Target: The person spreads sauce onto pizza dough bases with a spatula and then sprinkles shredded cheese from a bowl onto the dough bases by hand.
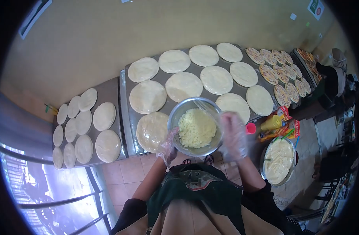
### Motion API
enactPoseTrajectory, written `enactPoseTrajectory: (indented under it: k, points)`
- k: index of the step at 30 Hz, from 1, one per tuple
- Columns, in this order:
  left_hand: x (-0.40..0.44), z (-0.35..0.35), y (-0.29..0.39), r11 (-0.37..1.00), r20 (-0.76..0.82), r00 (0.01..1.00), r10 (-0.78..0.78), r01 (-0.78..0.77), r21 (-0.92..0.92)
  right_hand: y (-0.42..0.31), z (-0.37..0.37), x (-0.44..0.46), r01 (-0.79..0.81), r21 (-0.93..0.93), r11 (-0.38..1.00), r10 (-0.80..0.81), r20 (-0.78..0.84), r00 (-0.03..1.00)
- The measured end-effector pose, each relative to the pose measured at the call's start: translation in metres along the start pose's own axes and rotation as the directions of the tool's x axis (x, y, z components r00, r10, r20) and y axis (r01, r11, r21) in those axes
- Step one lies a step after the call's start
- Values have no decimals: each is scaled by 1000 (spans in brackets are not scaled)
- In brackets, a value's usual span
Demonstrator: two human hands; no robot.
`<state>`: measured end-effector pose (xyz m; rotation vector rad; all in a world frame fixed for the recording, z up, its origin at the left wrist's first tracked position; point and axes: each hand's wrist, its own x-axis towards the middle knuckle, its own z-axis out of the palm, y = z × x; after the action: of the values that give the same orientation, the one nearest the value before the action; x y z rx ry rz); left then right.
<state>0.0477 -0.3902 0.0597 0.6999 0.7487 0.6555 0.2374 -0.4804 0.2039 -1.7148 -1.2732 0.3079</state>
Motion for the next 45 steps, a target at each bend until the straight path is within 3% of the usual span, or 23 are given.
enactPoseTrajectory:
  k: [2,4,6,7,9,12,13,15,16,17,19,24,26,28,31,36,37,38,40,41,42,43,45]
  points:
    - [5,-7,0,995,40,997,71,-68,-73,-6,35,-13,472,-38,881,-455,205,866]
    - [24,-27,-7,856,139,962,-237,274,-439,-57,51,-18,389,-225,893,-156,657,737]
    - [-5,17,35,919,-6,982,-189,174,-353,-52,63,-36,648,19,762,-533,586,610]
    - [-15,31,49,965,-145,981,-128,89,-248,-54,64,-35,650,21,760,-535,588,607]
    - [-6,13,40,950,-66,994,-86,62,-307,-63,58,-34,846,24,533,-529,789,311]
    - [-2,22,47,911,8,1000,3,1,-411,-91,26,-28,932,197,305,-753,648,110]
    - [-1,27,52,893,5,999,42,-35,-449,-99,17,-23,917,189,351,-834,508,215]
    - [20,4,41,924,5,1000,26,-23,-382,-92,17,12,836,114,537,-630,713,308]
    - [27,-4,37,949,1,1000,5,-4,-315,-64,17,19,821,-124,557,-698,466,544]
    - [28,-2,37,948,2,1000,7,-6,-317,-38,17,39,526,119,842,-532,339,776]
    - [32,5,37,931,98,988,116,-74,-358,-1,23,76,353,-492,796,-87,484,871]
    - [49,4,33,947,93,994,61,-28,-319,-16,44,29,491,-417,765,-214,555,804]
    - [42,13,49,962,98,990,102,-73,-262,-12,48,18,559,-100,823,-352,684,639]
    - [40,8,55,981,93,992,82,-64,-183,-27,26,47,583,-171,794,-292,734,613]
    - [44,-1,62,999,93,995,31,-29,-20,15,24,83,483,-373,793,-210,576,790]
    - [58,15,80,983,-13,986,-166,167,80,86,53,90,744,-408,529,-235,772,590]
    - [62,7,66,801,328,903,277,-406,439,85,52,93,739,-410,534,-233,769,595]
    - [74,0,55,801,332,904,269,-401,444,84,49,96,693,-410,593,-111,811,575]
    - [83,14,60,977,173,962,-210,213,3,88,36,106,637,-414,651,12,844,536]
    - [83,17,56,976,172,962,-214,216,4,93,26,114,550,-382,742,48,850,525]
    - [80,20,54,930,214,977,-5,-74,361,98,19,119,455,-347,820,81,858,508]
    - [79,26,52,685,325,930,171,-350,640,104,13,121,454,-344,822,80,859,505]
    - [80,51,55,780,256,960,116,-247,575,110,0,121,668,-104,737,-387,745,543]
